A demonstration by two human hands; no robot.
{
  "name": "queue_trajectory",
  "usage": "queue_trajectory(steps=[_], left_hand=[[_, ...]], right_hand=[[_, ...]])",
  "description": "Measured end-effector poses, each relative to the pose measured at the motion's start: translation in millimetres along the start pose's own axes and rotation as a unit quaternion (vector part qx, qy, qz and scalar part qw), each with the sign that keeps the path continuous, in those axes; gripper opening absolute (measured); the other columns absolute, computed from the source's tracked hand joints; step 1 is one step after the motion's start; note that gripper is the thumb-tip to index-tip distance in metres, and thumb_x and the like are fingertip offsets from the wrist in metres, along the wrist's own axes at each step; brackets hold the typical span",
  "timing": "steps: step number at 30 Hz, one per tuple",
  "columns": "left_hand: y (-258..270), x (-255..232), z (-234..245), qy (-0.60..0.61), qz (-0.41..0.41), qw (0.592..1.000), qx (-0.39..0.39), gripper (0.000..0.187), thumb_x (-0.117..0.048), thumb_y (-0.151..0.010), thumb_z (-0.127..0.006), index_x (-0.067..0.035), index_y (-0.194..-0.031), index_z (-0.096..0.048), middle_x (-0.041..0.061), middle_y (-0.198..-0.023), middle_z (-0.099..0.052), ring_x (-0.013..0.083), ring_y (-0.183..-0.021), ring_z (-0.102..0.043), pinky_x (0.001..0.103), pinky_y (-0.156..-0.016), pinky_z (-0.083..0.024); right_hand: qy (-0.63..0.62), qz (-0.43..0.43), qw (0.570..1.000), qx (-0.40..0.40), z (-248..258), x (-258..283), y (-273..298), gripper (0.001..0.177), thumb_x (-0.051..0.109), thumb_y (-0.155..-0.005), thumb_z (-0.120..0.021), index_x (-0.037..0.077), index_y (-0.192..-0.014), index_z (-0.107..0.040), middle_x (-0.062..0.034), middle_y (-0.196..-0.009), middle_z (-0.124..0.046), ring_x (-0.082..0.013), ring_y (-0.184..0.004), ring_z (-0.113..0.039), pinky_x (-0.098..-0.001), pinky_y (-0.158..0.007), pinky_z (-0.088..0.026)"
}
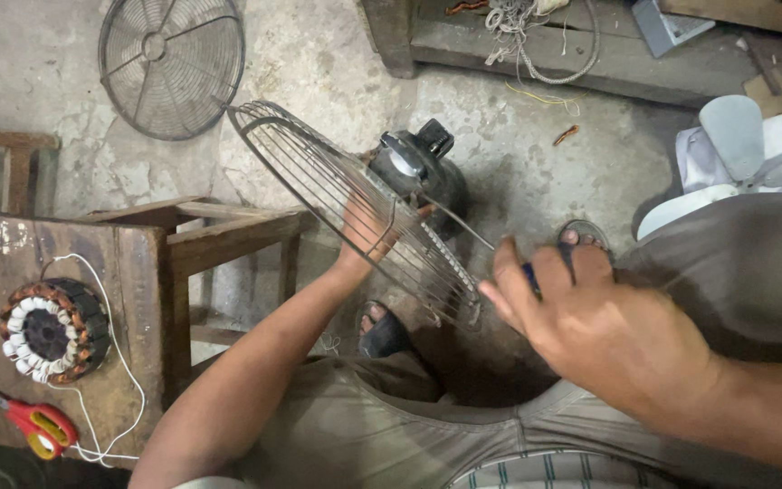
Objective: The person disassembles a table fan by removing the front grill and motor housing using a screwdriver. The person then reassembles the fan by reattaching the grill and housing.
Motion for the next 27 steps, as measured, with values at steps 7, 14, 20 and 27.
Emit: queue_trajectory(steps=[7, 14, 20, 27], left_hand=[[-12.5, -11.2, 0.4, -0.055, 0.039, 0.996, 0.064, 0.047, -0.022, -0.086, -0.08, 0.009, -0.111, -0.055, 0.029, -0.108, -0.059, 0.0442, -0.103, -0.057, 0.055, -0.092, -0.047], [-24.2, -37.9, 30.1, 0.071, 0.088, 0.993, 0.019, 0.057, -0.028, -0.078, -0.086, 0.009, -0.108, -0.056, 0.026, -0.103, -0.062, 0.0427, -0.097, -0.061, 0.053, -0.088, -0.05], [-31.8, -46.9, 36.9, 0.029, 0.106, 0.993, 0.04, 0.072, -0.036, -0.072, -0.092, 0.011, -0.11, -0.053, 0.027, -0.104, -0.06, 0.0428, -0.097, -0.06, 0.054, -0.086, -0.05], [-29.5, -36.6, 30.8, 0.062, 0.17, 0.98, 0.085, 0.062, -0.021, -0.075, -0.079, 0.012, -0.119, -0.051, 0.029, -0.117, -0.06, 0.0408, -0.11, -0.062, 0.05, -0.095, -0.052]], right_hand=[[-0.084, -0.001, 0.991, 0.102, -7.6, 2.3, 1.3, 0.028, 0.019, -0.08, -0.064, 0.014, -0.108, -0.064, -0.0021, -0.075, -0.057, -0.0194, -0.075, -0.06, -0.0286, -0.059, -0.05], [-0.081, 0.016, 0.996, 0.014, 10.4, -2.8, -2.9, 0.038, 0.022, -0.08, -0.061, 0.011, -0.116, -0.065, -0.0016, -0.088, -0.058, -0.0207, -0.084, -0.054, -0.0326, -0.075, -0.045], [-0.071, 0.044, 0.996, -0.028, 17.9, -0.2, -5.8, 0.041, 0.022, -0.081, -0.061, 0.013, -0.121, -0.067, -0.0019, -0.089, -0.058, -0.0227, -0.087, -0.061, -0.0263, -0.062, -0.051], [-0.034, -0.007, 0.995, 0.091, -1.9, -4.6, -15.8, 0.044, 0.048, -0.102, -0.046, 0.012, -0.122, -0.061, 0.0006, -0.078, -0.059, -0.013, -0.061, -0.059, -0.0231, -0.037, -0.044]])
Point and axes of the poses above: each hand's wrist, its own y-axis away from the middle knuckle, its own z-axis out of the back of the hand, x = y × z, the point moved 7 cm from there along -y, towards the middle knuckle
